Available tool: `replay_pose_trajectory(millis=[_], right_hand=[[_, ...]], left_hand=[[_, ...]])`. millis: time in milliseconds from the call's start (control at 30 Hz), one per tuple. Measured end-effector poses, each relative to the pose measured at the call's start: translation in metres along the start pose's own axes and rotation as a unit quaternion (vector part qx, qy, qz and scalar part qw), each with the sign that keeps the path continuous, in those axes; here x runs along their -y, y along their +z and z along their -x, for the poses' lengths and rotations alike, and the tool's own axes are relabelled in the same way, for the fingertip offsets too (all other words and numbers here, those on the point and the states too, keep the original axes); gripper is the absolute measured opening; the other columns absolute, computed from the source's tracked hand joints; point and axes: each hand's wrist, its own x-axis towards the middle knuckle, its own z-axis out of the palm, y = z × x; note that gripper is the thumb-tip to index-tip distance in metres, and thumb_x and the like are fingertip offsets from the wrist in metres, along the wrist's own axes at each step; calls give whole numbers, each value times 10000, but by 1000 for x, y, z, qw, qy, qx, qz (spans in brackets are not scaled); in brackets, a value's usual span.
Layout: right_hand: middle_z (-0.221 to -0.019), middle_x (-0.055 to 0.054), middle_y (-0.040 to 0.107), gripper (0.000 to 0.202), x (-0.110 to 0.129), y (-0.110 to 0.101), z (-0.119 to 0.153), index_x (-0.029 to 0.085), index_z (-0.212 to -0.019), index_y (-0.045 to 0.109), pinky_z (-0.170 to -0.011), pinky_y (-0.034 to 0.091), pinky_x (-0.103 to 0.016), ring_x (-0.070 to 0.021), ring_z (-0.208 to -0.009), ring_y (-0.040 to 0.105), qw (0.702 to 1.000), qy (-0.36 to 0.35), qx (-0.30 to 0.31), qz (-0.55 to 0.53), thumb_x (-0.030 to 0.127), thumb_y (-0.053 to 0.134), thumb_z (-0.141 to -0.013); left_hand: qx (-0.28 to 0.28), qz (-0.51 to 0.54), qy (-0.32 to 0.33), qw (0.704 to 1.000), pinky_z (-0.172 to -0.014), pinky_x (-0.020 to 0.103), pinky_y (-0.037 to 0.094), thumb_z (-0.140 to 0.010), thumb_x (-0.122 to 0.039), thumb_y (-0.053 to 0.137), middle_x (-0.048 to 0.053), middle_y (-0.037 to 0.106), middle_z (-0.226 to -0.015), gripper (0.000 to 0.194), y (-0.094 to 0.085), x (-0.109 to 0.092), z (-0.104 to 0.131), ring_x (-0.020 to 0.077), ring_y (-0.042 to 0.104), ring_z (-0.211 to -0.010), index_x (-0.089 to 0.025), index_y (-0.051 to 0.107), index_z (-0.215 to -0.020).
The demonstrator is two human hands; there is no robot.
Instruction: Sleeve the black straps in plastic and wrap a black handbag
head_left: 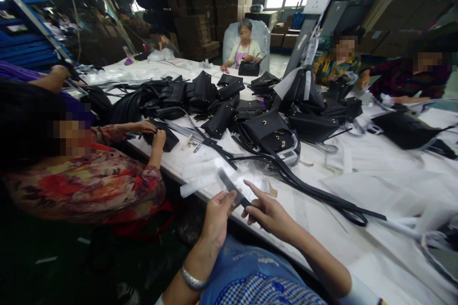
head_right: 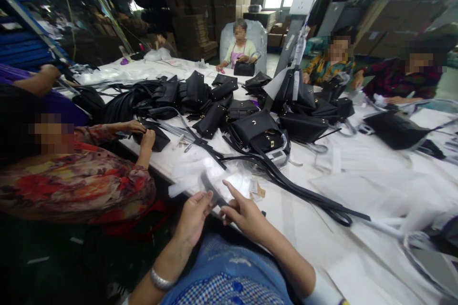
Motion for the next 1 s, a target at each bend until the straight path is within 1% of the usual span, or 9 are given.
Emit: replay_pose_trajectory(millis=[133, 233, 400, 467, 567, 667, 733, 867, 1000], right_hand=[[-798, -11, 715, 596, -12, -12, 15, 220, -1466, 319, -712, 529, -309, -142, -653, 641, 999, 28, 43, -2, 339, 522, -919], [-795, -10, 712, 632, -16, -12, 8, 220, -1479, 285, -627, 519, -282, -116, -561, 600, 999, 27, 12, -34, 350, 534, -913], [-851, -26, 720, 680, 6, -15, -12, 265, -1484, 267, -497, 477, -242, -119, -543, 606, 998, 8, 1, -57, 418, 568, -894], [-907, -47, 727, 664, 12, -23, -6, 267, -1489, 253, -534, 489, -250, -130, -602, 641, 997, 22, 27, -70, 442, 535, -915], [-933, -72, 731, 610, 8, -37, 10, 229, -1479, 291, -609, 491, -250, -131, -684, 660, 992, 50, 57, -100, 449, 485, -944], [-878, -60, 728, 590, 2, -42, 12, 204, -1455, 344, -560, 457, -228, -102, -596, 611, 991, 50, 35, -116, 436, 507, -938], [-860, -50, 720, 614, 2, -41, 5, 200, -1450, 354, -528, 447, -228, -92, -541, 582, 990, 42, 11, -134, 439, 542, -916], [-895, -74, 720, 659, 11, -36, -15, 180, -1440, 367, -564, 486, -260, -125, -589, 631, 982, 49, -3, -184, 489, 558, -890], [-907, -88, 733, 607, 13, -39, -23, 192, -1423, 398, -559, 471, -255, -131, -596, 635, 979, 52, -23, -194, 551, 434, -934]], left_hand=[[-73, 31, 29, 996, -816, 283, 534, -620, -334, 854, 94, 741, -946, 364, -12, -26, -9, 178, 687, -849, -125, 736, -893], [-35, 21, 4, 999, -835, 305, 534, -657, -357, 830, 105, 740, -943, 359, -4, -20, -6, 193, 689, -869, -114, 733, -903], [31, -4, -13, 999, -845, 297, 527, -720, -356, 785, 114, 736, -966, 337, 18, -2, 0, 188, 685, -878, -103, 728, -936], [21, 5, -12, 1000, -852, 294, 527, -707, -352, 796, 110, 737, -965, 330, 17, -7, -5, 188, 685, -885, -105, 730, -916], [-30, 38, 3, 999, -855, 280, 528, -660, -317, 833, 85, 739, -960, 310, 9, -18, -17, 173, 685, -878, -127, 730, -883], [-51, 43, -8, 998, -841, 274, 533, -636, -304, 851, 85, 737, -972, 315, 8, -20, -23, 168, 684, -875, -134, 731, -872], [-30, 35, -28, 999, -845, 283, 530, -648, -318, 843, 92, 735, -972, 326, 14, -14, -23, 172, 681, -878, -132, 732, -892], [29, 6, -30, 999, -878, 300, 507, -713, -361, 791, 103, 728, -983, 331, 27, -2, -22, 178, 667, -894, -115, 731, -925], [51, -24, -23, 998, -861, 296, 502, -737, -383, 766, 103, 728, -950, 333, 31, -2, -29, 167, 659, -851, -106, 735, -920]])
